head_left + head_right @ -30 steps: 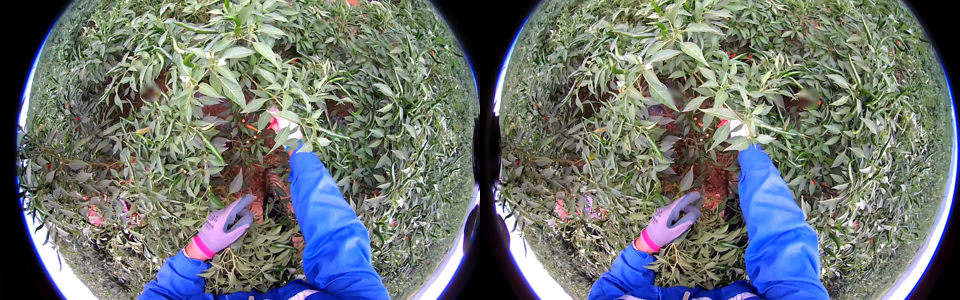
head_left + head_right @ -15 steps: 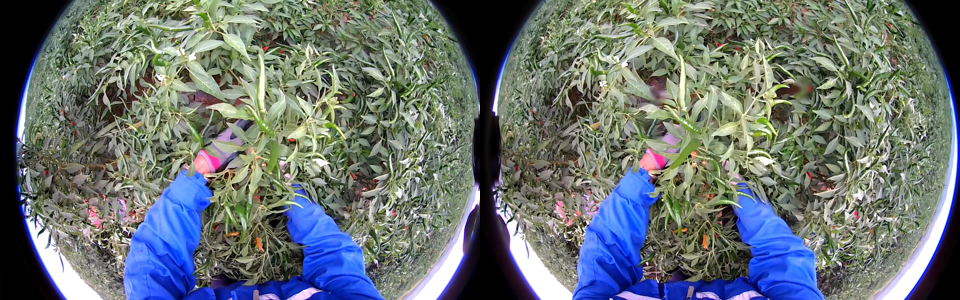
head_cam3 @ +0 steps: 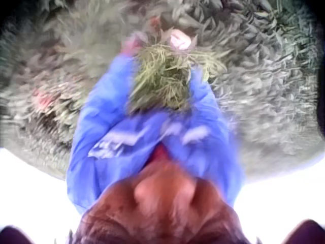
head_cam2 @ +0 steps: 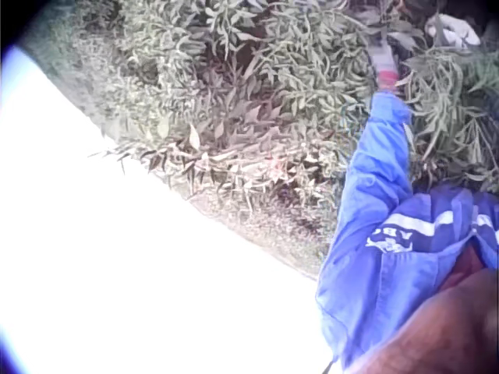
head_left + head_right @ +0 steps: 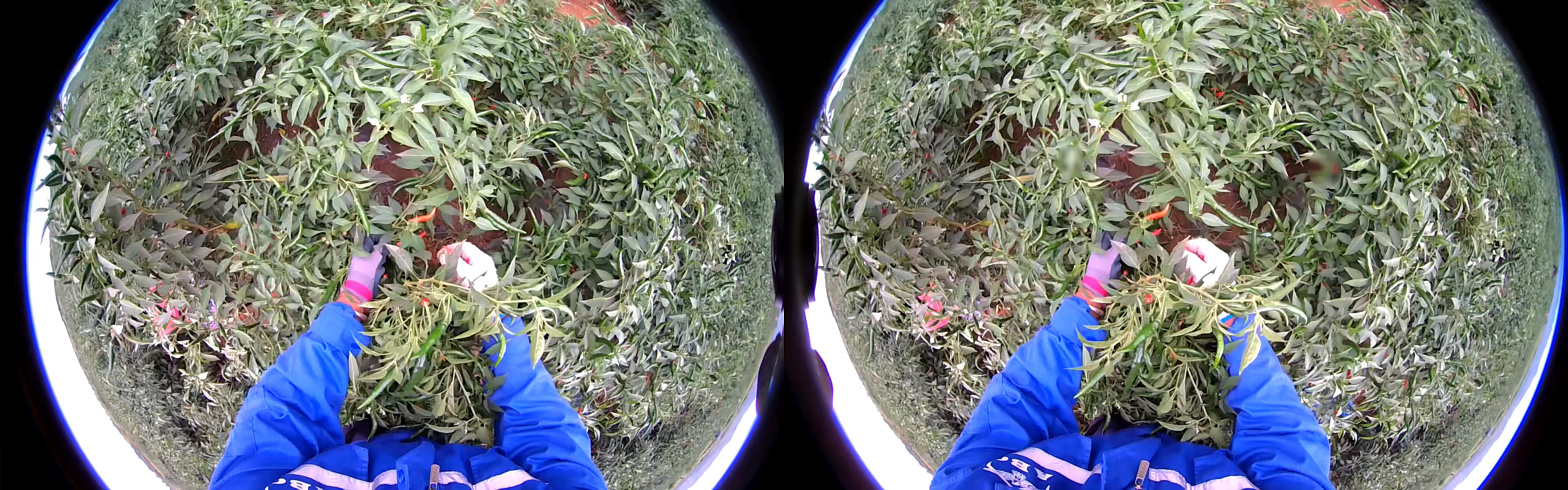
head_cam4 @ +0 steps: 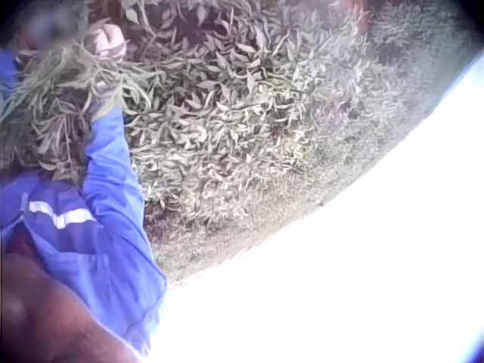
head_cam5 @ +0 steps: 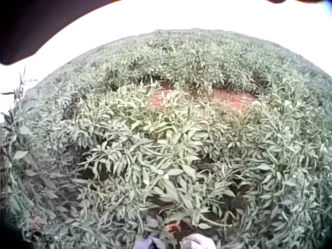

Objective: The person picks red chili peppers from green plants in an outdoor field. They use their gloved hands to pluck the peppers and place them into a blue bucket on the ground.

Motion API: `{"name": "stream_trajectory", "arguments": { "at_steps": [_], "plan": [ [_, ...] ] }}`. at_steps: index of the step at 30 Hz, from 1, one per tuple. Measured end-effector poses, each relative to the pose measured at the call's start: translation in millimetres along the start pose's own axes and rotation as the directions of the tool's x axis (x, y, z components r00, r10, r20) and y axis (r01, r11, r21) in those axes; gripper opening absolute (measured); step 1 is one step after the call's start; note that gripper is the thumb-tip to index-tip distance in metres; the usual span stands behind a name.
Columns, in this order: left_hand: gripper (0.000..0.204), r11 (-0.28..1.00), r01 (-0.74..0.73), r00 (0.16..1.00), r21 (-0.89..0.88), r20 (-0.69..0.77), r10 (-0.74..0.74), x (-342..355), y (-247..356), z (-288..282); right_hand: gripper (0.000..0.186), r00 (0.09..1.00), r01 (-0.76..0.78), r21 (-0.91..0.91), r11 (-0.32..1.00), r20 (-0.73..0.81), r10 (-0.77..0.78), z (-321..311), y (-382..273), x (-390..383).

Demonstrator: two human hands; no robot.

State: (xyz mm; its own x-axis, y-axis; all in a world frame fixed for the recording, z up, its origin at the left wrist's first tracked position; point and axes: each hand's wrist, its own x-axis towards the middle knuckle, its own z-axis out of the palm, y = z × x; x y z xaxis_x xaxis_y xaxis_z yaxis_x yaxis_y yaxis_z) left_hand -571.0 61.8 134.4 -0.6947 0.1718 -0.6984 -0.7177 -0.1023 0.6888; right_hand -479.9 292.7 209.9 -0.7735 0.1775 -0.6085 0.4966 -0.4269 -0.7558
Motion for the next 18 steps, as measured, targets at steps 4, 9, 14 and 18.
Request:
{"name": "stream_trajectory", "arguments": {
  "at_steps": [4, 9, 14, 18],
  "plan": [
    [0.030, 0.986, -0.105, 0.994, 0.129, 0.037, 0.101, -20, -14, -5, 0.039, 0.995, -0.038, -0.099, 0.994, 0.089, 0.047, 41, -10, 12],
    [0.033, 0.951, -0.176, 0.984, 0.253, 0.082, 0.160, -19, -33, -9, 0.025, 0.978, 0.169, -0.220, 0.961, 0.161, -0.135, 48, 33, 21],
    [0.030, 0.907, -0.323, 0.941, 0.269, -0.016, 0.339, -7, -63, -18, 0.017, 0.997, 0.055, -0.100, 0.994, -0.057, -0.060, 72, 29, 18],
    [0.027, 0.880, -0.305, 0.952, 0.365, 0.078, 0.298, -22, -29, -5, 0.024, 0.963, 0.268, -0.403, 0.875, 0.136, -0.233, 46, 50, 31]
  ]
}}
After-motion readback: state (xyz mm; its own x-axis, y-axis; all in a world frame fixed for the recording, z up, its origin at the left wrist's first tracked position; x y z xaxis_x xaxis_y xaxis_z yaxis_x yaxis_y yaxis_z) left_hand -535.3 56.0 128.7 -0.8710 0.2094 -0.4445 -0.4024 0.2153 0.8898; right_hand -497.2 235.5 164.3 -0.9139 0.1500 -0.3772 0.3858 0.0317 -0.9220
